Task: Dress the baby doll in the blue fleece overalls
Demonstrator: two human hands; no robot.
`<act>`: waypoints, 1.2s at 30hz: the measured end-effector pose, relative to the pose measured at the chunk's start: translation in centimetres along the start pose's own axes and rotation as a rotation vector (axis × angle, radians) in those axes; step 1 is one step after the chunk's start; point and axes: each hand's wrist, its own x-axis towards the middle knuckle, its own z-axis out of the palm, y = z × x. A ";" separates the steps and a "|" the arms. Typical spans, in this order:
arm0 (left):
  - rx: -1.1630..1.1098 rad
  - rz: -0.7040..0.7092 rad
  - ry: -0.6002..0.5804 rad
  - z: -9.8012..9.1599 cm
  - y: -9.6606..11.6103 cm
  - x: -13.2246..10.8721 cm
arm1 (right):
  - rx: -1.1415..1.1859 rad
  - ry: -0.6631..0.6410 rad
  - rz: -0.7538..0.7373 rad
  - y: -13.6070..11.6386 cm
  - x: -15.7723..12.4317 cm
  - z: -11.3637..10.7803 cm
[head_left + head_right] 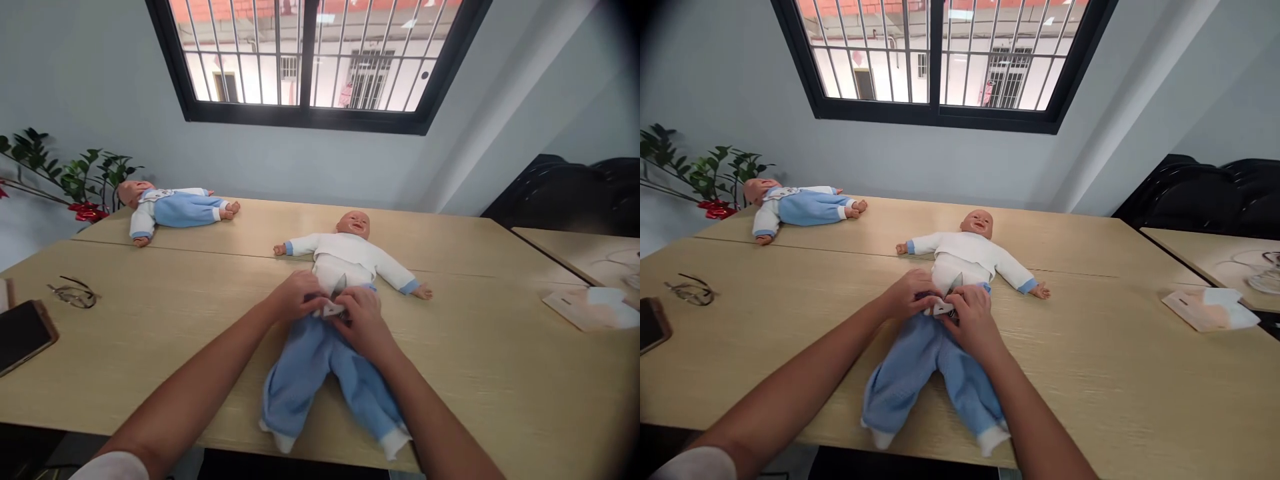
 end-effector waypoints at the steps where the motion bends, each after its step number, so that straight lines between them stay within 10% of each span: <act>1: 0.007 0.023 0.009 -0.2 0.2 -0.2 | 0.025 0.019 -0.031 -0.1 0.1 -0.2; 5: -0.129 0.095 0.049 -1.0 1.6 -0.8 | 0.225 0.016 -0.136 -0.1 0.4 -1.0; 14: -0.191 -0.158 -0.285 -1.5 3.2 -3.3 | 0.709 -0.051 0.046 -0.9 -0.1 -1.5; 22: -0.354 -0.262 0.135 0.8 4.7 -3.3 | 0.794 0.027 0.181 -3.1 0.0 -3.1; 26: -0.443 -0.268 0.072 0.7 6.0 -3.5 | 0.977 -0.026 0.405 -2.5 0.0 -3.8; 32: -0.359 -0.162 -0.393 -0.7 7.0 -4.4 | 1.154 -0.239 0.466 -1.0 0.3 -4.8; 36: -0.247 -0.194 -0.223 0.6 6.3 -4.3 | 1.102 -0.587 0.368 -0.9 0.0 -4.9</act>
